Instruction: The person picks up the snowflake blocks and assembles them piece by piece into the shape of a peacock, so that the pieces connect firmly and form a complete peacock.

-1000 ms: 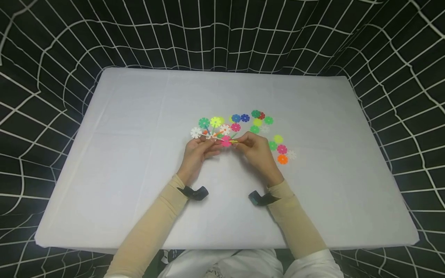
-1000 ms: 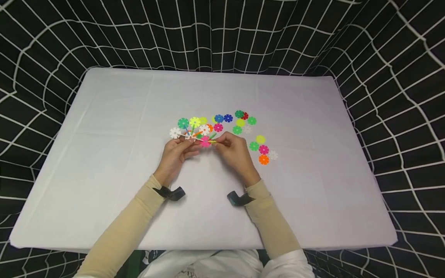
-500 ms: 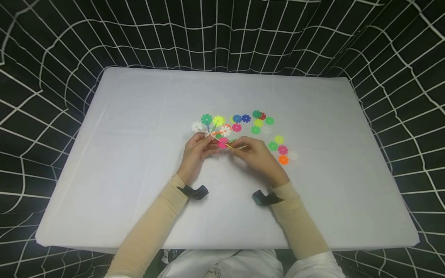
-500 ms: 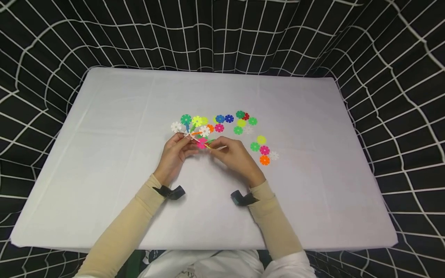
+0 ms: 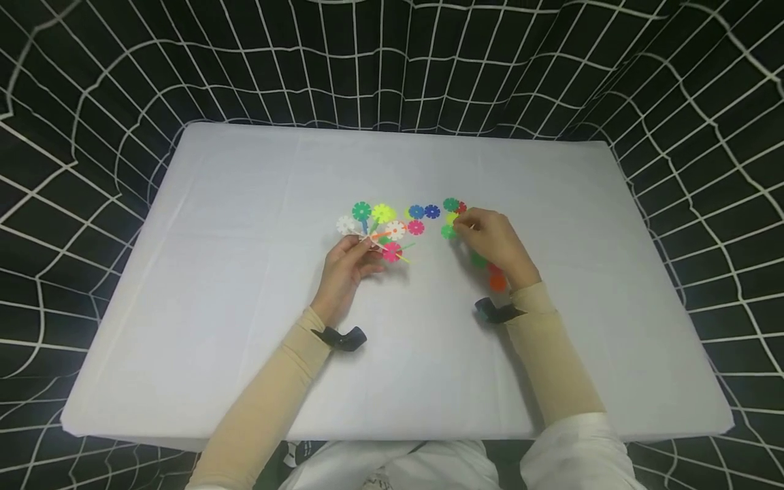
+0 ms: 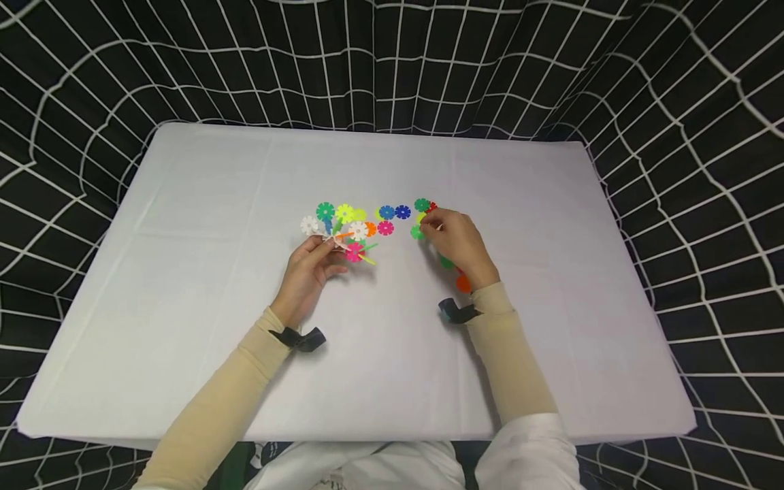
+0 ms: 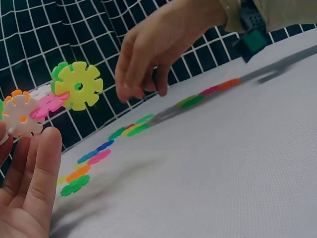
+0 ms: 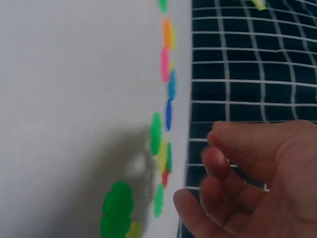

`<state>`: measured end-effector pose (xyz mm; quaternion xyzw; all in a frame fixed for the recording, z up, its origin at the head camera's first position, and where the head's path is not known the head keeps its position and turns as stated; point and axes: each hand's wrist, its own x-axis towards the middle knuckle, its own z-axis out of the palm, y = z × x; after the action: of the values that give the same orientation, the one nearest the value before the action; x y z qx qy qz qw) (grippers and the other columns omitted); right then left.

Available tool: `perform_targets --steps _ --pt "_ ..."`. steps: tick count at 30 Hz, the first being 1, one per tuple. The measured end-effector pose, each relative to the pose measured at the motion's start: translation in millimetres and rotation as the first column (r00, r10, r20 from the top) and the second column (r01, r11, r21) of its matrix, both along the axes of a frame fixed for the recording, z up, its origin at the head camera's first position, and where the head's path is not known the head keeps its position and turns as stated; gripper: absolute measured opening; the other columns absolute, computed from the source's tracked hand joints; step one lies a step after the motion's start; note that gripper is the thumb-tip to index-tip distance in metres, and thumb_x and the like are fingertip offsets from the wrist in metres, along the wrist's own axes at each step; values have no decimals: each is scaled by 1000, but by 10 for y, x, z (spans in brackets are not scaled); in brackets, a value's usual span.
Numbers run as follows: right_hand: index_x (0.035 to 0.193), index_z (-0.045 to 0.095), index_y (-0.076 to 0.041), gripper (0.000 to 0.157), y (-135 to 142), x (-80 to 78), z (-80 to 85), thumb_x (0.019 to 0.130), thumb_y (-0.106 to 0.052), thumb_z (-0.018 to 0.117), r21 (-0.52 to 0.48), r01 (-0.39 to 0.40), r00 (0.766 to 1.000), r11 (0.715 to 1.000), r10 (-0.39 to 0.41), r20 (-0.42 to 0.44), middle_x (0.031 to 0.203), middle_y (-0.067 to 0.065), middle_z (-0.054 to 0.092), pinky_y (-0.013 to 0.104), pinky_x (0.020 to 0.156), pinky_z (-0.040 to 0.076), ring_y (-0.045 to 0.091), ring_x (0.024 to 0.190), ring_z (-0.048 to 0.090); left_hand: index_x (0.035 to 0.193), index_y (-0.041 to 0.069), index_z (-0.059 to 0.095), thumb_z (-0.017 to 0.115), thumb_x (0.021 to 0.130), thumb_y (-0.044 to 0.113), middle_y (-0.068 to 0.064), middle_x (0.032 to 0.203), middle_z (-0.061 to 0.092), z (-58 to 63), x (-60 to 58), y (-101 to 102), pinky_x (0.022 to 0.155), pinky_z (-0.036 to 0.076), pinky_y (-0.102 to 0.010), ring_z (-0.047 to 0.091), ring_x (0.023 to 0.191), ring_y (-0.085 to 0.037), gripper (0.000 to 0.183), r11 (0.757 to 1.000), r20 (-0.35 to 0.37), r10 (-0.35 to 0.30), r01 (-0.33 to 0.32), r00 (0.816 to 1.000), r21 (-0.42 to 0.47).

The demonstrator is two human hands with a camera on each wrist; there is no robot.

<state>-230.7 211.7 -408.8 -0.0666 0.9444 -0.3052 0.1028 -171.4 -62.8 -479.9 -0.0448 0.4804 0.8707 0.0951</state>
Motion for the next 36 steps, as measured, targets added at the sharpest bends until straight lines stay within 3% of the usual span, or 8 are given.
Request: perform_targets --steps 4,8,14,17,22,25,29,36 --pt "135 63 -10 36 -37 -128 -78 100 -17 59 149 -73 997 986 69 29 116 20 60 49 89 50 33 103 52 99 12 54 56 104 16 -3 98 66 -4 -8 -6 78 62 -30 67 92 -15 6 1000 12 8 -8 1000 14" --pt "139 60 -12 42 -75 -191 -159 98 -16 62 266 -113 993 957 102 58 123 20 54 52 91 50 34 113 46 97 13 53 56 104 16 -3 99 64 -9 -23 -7 79 61 -31 66 94 -15 8 999 15 8 -8 1000 38" --pt "130 60 -5 39 -88 -265 -201 95 -19 67 275 -86 995 958 69 69 129 20 50 55 95 51 35 120 41 99 12 53 58 103 16 -2 105 64 -14 -73 -42 80 62 -31 67 96 -14 7 995 17 -15 14 1000 99" --pt "124 58 -3 34 -132 -310 -171 95 -18 67 223 -104 992 969 86 89 123 19 56 53 97 51 34 112 48 99 12 53 57 104 16 -3 109 67 -8 -124 -76 81 62 -31 68 97 -14 7 990 22 -23 19 999 140" --pt "126 61 -4 31 -341 -318 -100 99 -19 64 -22 -143 984 990 144 100 120 17 64 45 93 53 32 100 60 94 12 53 54 105 14 -4 109 69 8 -238 -112 85 61 -34 69 96 -16 11 983 31 -18 12 999 183" --pt "125 66 -6 28 -499 -288 -49 100 -18 63 -181 -133 988 974 145 51 119 15 69 40 89 53 29 97 67 90 12 52 53 105 12 -5 106 69 0 -271 -122 85 61 -35 69 92 -17 15 982 43 15 -22 999 187" --pt "115 71 -8 18 -640 -250 37 98 -13 65 -317 -94 995 944 97 -8 109 13 75 38 90 53 26 97 72 88 12 50 52 104 10 -5 103 67 -12 -277 -114 80 62 -32 69 91 -16 16 987 29 31 -35 999 155" --pt "112 71 -11 15 -679 -235 77 98 -13 66 -353 -125 992 927 124 -26 105 10 75 36 83 55 30 93 74 94 12 51 51 105 10 -4 103 70 -26 -278 -87 75 62 -27 70 92 -15 11 995 0 23 -23 1000 96"
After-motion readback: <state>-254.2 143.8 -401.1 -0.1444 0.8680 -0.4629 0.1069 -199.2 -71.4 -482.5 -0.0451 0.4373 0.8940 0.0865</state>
